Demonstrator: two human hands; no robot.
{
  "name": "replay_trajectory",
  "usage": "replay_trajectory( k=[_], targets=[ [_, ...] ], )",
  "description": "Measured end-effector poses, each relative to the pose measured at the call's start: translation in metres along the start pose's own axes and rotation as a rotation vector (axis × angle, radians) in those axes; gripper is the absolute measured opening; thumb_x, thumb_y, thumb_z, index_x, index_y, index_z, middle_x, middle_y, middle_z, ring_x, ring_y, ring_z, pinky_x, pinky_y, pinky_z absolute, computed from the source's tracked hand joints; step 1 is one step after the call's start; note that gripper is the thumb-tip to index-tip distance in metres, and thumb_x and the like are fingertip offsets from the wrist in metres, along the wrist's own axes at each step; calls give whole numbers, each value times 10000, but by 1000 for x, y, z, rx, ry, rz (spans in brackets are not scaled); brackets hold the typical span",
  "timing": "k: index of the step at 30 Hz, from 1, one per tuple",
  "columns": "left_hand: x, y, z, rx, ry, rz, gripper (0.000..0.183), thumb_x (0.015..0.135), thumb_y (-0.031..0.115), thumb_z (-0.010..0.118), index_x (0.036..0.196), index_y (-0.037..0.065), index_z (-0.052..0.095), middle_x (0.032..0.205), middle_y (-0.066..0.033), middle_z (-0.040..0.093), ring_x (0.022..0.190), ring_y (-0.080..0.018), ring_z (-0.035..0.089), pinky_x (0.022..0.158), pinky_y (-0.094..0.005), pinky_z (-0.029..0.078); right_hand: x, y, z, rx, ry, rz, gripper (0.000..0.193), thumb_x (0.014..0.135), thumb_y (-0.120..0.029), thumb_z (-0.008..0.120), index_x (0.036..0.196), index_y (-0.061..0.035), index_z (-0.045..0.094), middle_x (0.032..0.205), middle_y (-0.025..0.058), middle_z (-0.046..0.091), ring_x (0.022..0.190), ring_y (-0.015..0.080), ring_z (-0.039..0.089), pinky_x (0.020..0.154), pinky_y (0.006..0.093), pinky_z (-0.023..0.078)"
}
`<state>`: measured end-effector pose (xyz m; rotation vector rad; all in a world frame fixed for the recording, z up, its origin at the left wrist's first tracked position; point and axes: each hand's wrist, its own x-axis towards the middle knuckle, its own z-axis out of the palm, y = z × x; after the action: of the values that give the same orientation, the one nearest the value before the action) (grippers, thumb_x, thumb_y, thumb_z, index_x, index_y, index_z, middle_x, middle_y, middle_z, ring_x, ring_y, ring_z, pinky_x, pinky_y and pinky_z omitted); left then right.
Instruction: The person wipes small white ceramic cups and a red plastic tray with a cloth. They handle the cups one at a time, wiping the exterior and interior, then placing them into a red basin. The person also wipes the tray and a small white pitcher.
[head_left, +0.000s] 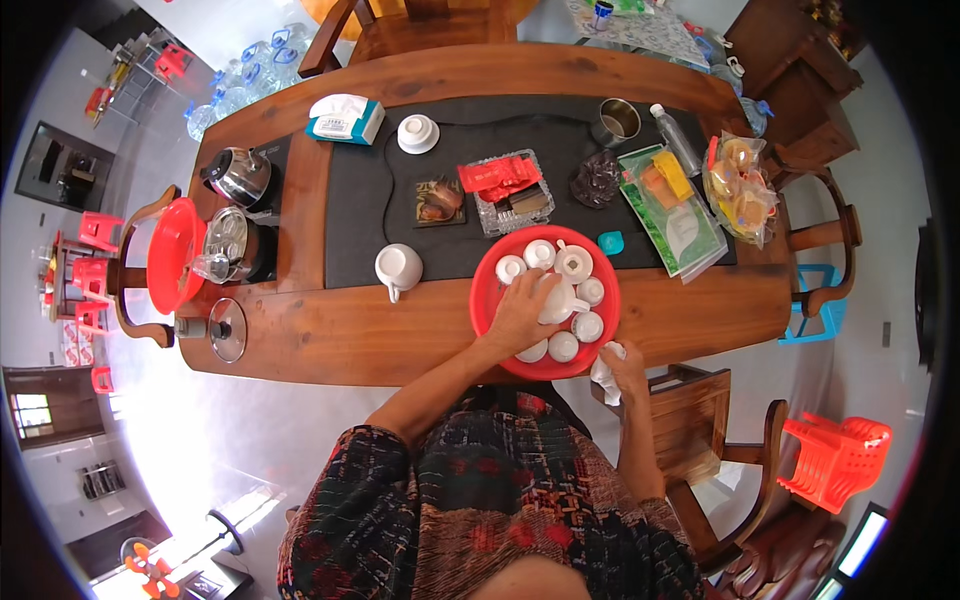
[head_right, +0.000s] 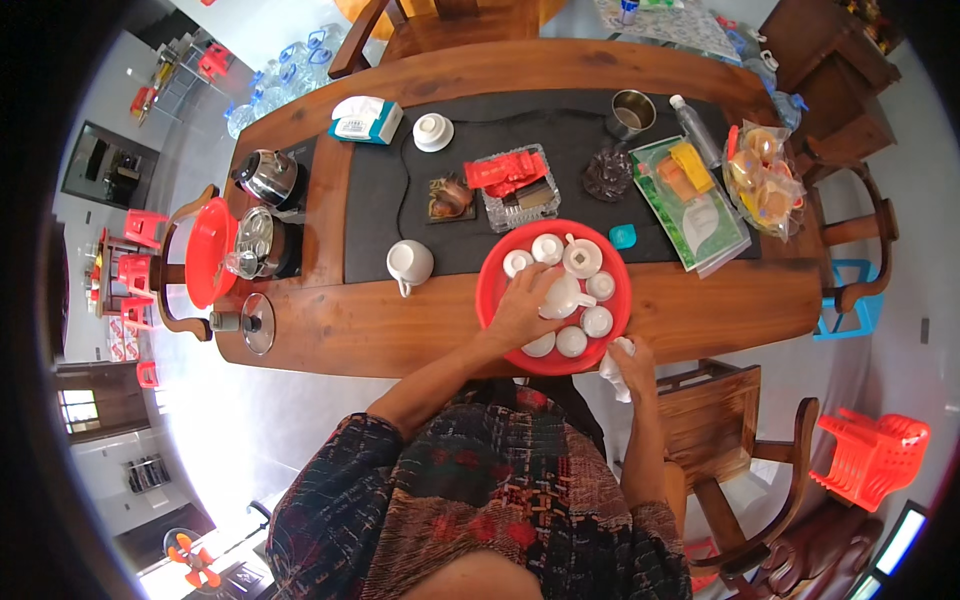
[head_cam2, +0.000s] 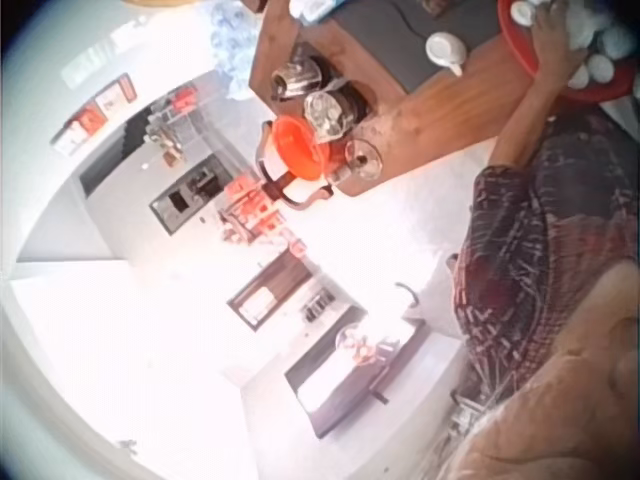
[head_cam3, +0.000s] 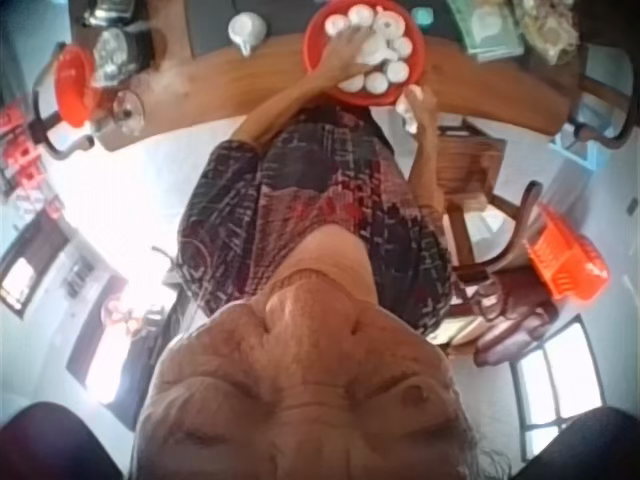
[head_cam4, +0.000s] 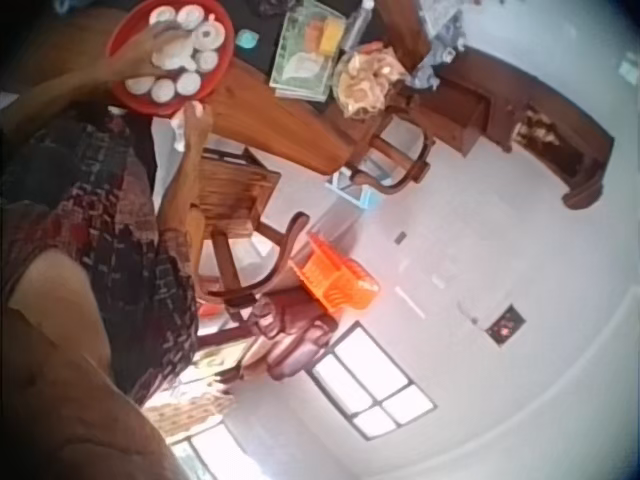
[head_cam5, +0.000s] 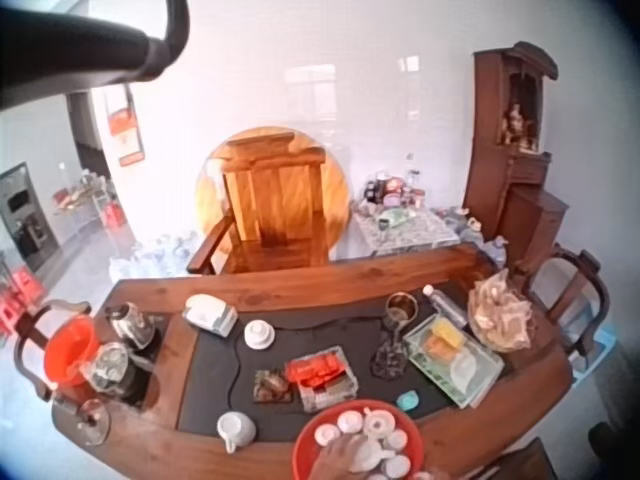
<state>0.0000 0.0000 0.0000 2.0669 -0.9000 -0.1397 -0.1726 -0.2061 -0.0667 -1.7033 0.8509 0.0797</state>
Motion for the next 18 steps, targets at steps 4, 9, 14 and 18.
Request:
replay_trajectory(
  k=[4, 9, 14, 18],
  targets=[
    [-7, -3, -31, -214, 194, -45, 733, 618, 166, 819, 1246, 53, 458, 1139, -173, 482, 1060, -322, 513, 895, -403, 451, 4, 4, 3, 34, -2, -23, 332, 773, -219, 725, 972, 21, 610, 837, 65, 629, 730, 124, 579, 650, 277, 479],
    [-39, -29, -73, -587, 441, -381, 746, 631, 140, 822, 1244, -1, 422, 1127, -143, 506, 1006, -224, 558, 814, -339, 508, -3, -10, 4, 49, 4, 14, 330, 770, -209, 727, 974, 23, 610, 835, 67, 629, 727, 125, 582, 647, 277, 480],
    [-61, -64, -138, -191, 708, -396, 689, 668, 120, 777, 1236, -1, 406, 1149, -143, 434, 1010, -233, 517, 809, -352, 484, -11, -23, 9, 112, 36, 16, 307, 772, -203, 716, 950, 25, 611, 811, 75, 623, 710, 134, 582, 621, 288, 478],
    [-68, -95, -173, 108, 819, -480, 697, 644, 142, 779, 1241, 42, 434, 1157, -169, 422, 1054, -307, 482, 853, -404, 451, -13, -24, 10, 142, 75, 50, 301, 774, -192, 716, 959, 20, 609, 812, 67, 621, 704, 127, 578, 617, 282, 478]
  ],
)
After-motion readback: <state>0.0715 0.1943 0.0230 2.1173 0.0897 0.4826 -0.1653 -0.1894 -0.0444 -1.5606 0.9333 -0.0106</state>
